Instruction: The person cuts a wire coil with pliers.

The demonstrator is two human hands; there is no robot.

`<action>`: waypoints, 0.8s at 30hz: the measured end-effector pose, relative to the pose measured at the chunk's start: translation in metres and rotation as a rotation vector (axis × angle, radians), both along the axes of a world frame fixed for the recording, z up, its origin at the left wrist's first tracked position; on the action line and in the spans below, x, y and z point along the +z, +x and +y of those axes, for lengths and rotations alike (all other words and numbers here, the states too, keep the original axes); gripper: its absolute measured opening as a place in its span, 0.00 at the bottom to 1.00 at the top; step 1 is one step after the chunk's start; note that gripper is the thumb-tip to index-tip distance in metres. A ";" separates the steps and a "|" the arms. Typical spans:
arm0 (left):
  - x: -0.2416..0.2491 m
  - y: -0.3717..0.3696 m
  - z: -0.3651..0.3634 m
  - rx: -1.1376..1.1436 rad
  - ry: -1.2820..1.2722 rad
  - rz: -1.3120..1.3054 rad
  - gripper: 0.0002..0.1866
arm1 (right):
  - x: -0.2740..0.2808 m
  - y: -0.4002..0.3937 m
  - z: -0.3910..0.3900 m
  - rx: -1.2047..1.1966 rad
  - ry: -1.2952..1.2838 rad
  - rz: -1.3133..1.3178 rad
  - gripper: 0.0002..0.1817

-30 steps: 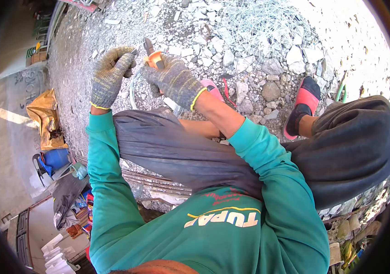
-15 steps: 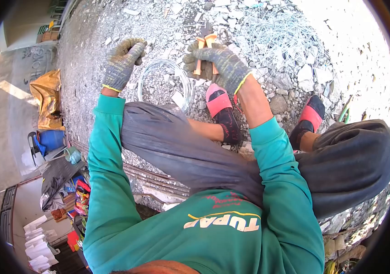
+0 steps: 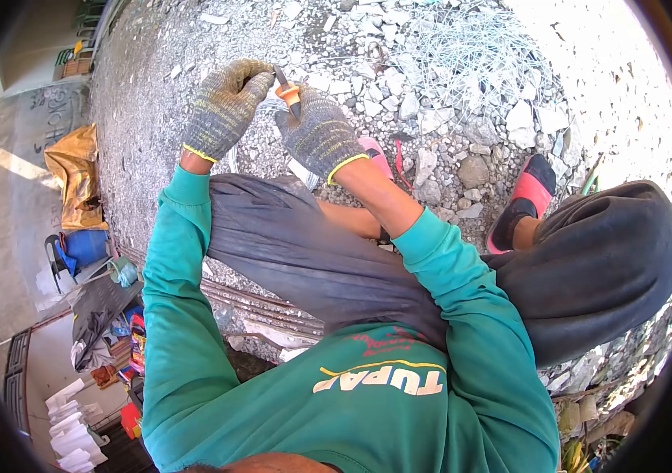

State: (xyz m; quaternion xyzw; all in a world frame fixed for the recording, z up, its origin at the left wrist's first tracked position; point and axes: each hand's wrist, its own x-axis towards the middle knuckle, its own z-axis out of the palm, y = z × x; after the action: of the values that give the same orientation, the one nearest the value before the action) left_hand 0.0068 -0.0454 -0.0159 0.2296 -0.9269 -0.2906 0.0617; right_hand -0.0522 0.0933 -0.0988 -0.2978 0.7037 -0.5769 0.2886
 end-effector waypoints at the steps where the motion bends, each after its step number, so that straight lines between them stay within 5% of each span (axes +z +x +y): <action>1: 0.002 -0.001 0.002 -0.011 -0.005 -0.014 0.11 | -0.001 0.000 -0.001 -0.016 0.023 -0.028 0.18; 5: 0.008 -0.004 0.010 0.008 -0.068 -0.096 0.11 | -0.011 0.003 -0.003 -0.049 -0.051 0.025 0.18; 10: 0.002 -0.001 0.009 0.010 0.022 -0.043 0.12 | -0.011 -0.005 -0.004 0.046 0.001 -0.240 0.19; 24: -0.001 -0.005 0.003 0.054 0.043 0.014 0.12 | -0.025 -0.009 0.001 0.082 -0.096 -0.132 0.20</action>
State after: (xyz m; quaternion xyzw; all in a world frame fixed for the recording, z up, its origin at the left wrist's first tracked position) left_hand 0.0021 -0.0422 -0.0174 0.2536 -0.9134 -0.3104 0.0712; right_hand -0.0617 0.0939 -0.1239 -0.3014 0.6419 -0.6161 0.3429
